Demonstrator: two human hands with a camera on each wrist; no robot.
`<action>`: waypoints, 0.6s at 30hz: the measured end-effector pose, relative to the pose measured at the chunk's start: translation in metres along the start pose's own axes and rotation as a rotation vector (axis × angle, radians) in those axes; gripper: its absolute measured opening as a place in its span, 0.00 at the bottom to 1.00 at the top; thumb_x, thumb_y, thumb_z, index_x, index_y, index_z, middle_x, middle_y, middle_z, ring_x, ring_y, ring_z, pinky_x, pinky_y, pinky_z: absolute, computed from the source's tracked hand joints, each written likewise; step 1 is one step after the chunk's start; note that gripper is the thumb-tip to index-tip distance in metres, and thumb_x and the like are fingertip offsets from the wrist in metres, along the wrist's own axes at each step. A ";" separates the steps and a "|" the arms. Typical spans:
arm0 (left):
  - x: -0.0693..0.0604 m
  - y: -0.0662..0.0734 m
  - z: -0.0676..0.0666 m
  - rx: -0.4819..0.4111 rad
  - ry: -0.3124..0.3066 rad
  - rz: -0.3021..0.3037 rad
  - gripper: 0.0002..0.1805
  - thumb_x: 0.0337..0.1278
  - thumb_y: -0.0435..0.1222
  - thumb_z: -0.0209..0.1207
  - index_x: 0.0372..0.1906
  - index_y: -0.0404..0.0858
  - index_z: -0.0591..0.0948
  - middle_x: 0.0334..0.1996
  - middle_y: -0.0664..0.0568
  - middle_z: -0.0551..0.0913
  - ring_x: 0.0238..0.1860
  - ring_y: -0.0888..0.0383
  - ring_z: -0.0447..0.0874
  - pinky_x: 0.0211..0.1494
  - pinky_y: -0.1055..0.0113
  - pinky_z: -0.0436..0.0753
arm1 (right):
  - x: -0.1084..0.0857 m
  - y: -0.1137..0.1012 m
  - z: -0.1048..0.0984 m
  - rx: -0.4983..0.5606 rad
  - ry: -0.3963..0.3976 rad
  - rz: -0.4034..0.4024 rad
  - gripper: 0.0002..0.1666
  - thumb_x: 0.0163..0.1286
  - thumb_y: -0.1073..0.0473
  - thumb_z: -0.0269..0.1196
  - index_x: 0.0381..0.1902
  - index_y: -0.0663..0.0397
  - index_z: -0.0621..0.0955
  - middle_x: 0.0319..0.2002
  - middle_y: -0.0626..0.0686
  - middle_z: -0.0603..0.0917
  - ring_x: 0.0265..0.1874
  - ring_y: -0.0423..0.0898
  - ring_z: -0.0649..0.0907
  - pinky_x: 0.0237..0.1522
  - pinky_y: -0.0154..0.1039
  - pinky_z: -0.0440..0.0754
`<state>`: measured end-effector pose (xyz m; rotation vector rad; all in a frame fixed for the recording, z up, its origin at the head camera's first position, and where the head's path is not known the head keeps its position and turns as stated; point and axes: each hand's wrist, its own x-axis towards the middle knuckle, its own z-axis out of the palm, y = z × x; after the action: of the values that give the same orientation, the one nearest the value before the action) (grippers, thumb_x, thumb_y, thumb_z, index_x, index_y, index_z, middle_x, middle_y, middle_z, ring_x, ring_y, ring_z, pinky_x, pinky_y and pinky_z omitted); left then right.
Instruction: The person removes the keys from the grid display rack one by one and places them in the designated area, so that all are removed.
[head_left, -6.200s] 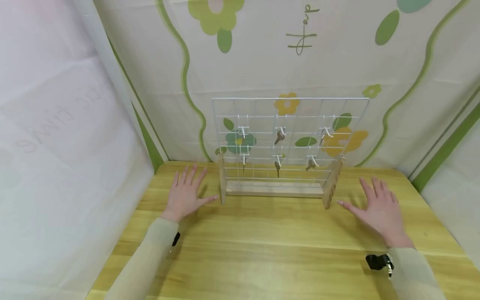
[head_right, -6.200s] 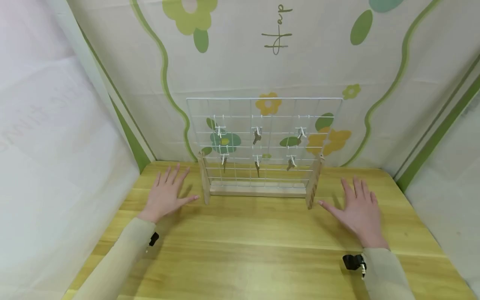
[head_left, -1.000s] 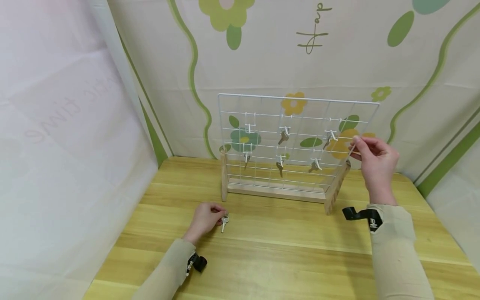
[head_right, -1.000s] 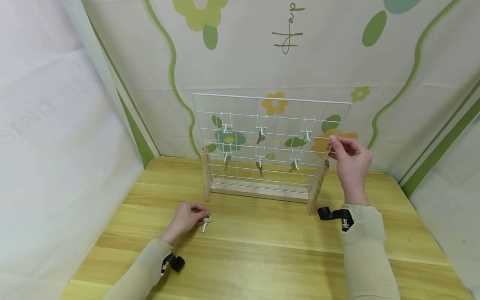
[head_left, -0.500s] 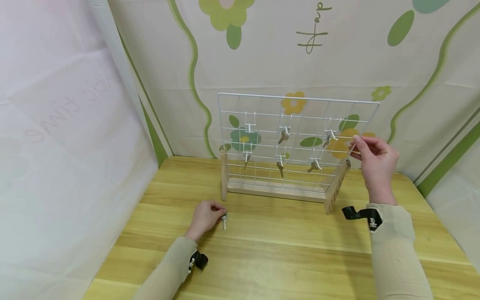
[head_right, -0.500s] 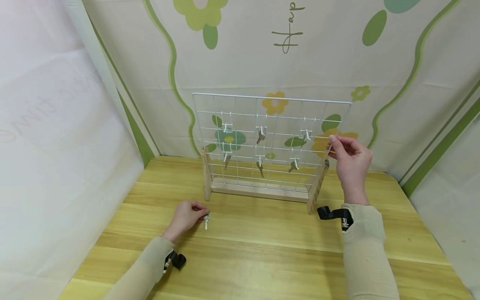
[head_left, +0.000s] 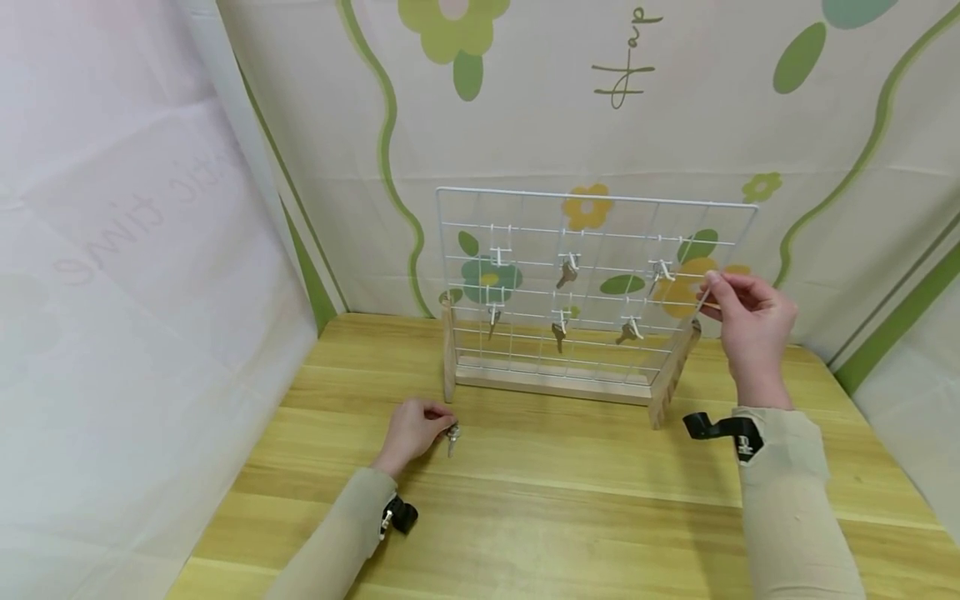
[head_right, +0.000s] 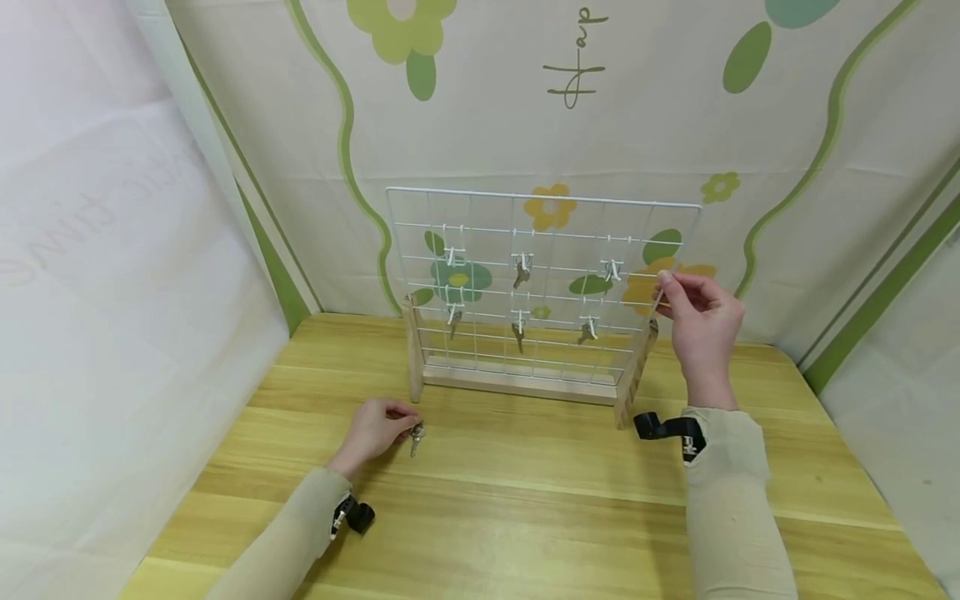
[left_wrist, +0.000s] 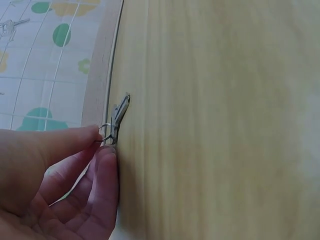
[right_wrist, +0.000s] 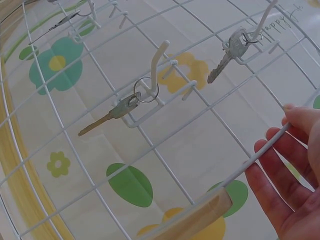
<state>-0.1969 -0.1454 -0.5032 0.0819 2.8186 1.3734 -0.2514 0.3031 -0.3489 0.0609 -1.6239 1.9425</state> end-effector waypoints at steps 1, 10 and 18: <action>0.000 0.000 0.000 -0.007 0.000 0.004 0.02 0.60 0.32 0.70 0.33 0.37 0.90 0.26 0.56 0.86 0.24 0.62 0.82 0.30 0.66 0.81 | 0.000 0.000 0.000 0.002 -0.001 0.000 0.20 0.63 0.63 0.74 0.45 0.75 0.84 0.36 0.60 0.88 0.35 0.50 0.88 0.37 0.39 0.85; 0.002 0.000 -0.001 -0.048 -0.014 0.022 0.02 0.59 0.33 0.71 0.35 0.38 0.90 0.29 0.56 0.87 0.28 0.61 0.83 0.32 0.65 0.84 | 0.000 0.002 0.000 0.002 -0.001 -0.012 0.20 0.63 0.63 0.74 0.45 0.76 0.84 0.35 0.59 0.88 0.34 0.49 0.88 0.37 0.39 0.85; 0.004 0.013 -0.016 -0.160 0.016 0.019 0.12 0.61 0.36 0.71 0.46 0.35 0.88 0.35 0.53 0.86 0.37 0.56 0.84 0.40 0.62 0.85 | 0.000 0.003 0.001 -0.004 -0.004 -0.030 0.19 0.63 0.64 0.74 0.44 0.77 0.84 0.35 0.60 0.88 0.33 0.49 0.88 0.37 0.39 0.85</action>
<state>-0.2003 -0.1504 -0.4831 0.0975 2.7153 1.6042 -0.2534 0.3019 -0.3511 0.0872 -1.6210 1.9175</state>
